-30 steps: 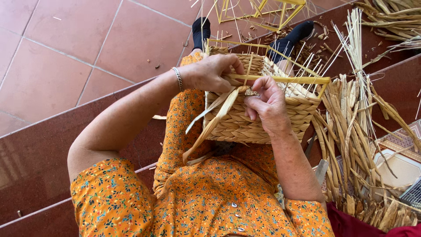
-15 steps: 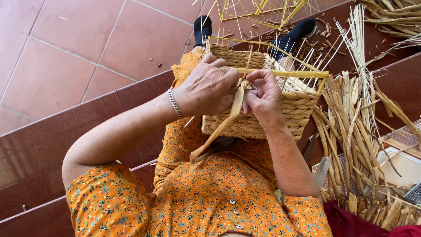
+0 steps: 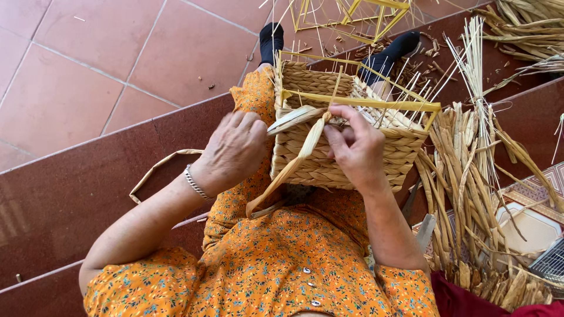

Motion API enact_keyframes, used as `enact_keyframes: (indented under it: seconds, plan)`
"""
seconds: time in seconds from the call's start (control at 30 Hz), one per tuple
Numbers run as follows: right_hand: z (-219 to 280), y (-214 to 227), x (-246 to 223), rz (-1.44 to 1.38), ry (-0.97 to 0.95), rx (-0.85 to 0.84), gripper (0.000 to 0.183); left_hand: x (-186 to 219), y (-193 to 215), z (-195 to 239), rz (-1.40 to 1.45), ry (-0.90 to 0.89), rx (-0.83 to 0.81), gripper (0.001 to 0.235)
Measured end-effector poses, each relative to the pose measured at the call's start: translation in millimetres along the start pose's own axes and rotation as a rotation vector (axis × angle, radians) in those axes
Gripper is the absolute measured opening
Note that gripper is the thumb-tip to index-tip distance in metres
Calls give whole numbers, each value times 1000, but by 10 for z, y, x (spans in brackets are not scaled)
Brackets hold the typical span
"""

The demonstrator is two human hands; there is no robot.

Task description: The person weaves a rectangular basket by hand, interlacing dried plant strips through a rigid frame. They repeatedly pull and tuck the strips to build up the basket walls, occasionally adjusting the frame and trimming excess material.

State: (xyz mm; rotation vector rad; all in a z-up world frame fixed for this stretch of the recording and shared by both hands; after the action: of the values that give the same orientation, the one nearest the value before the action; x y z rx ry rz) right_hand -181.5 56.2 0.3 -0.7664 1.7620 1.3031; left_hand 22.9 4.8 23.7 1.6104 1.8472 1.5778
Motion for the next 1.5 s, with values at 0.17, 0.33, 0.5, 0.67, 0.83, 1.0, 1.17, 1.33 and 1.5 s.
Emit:
enact_keyframes:
  seconds: [0.17, 0.33, 0.5, 0.67, 0.83, 1.0, 1.17, 1.33, 1.5]
  plan:
    - [97, 59, -559, 396, 473, 148, 22, 55, 32, 114, 445, 275, -95, 14]
    - [-141, -122, -506, 368, 515, -47, 24, 290, 68, 250, 525, 199, -97, 15]
    - [-268, -131, -279, 238, 304, -88, 14, -154, -283, 416, 450, 388, -134, 16]
    - [-303, -141, -61, 110, 73, -184, 24, -360, -70, 291, 206, 244, 29, 18]
    - [-260, -99, -161, 6, 147, -213, 16, -23, 324, 63, 290, -67, 245, 37]
    - [-269, -93, -136, 91, 134, -113, 10, -142, -459, -488, 193, 216, -26, 25]
    - [-235, 15, -337, 197, 371, 112, 7, 4, -453, -441, 313, -1, 248, 14]
    - [-337, -149, -392, 349, 420, 129, 11, 230, -394, -214, 268, -290, 297, 33]
    - [-348, -186, -591, 409, 450, 86, 13, 267, -324, -340, 338, -216, 263, 27]
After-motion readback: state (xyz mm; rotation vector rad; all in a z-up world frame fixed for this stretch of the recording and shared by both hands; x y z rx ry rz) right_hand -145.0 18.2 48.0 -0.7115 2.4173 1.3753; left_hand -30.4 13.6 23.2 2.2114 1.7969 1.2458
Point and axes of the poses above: each hand's wrist, its own z-axis away from the middle knuckle, its own y-axis out of the back of the hand, x = y × z, the point moved 10 cm from there along -z, towards the middle knuckle, and after that the axes turned 5 degrees about z, right-handed, at the moved point
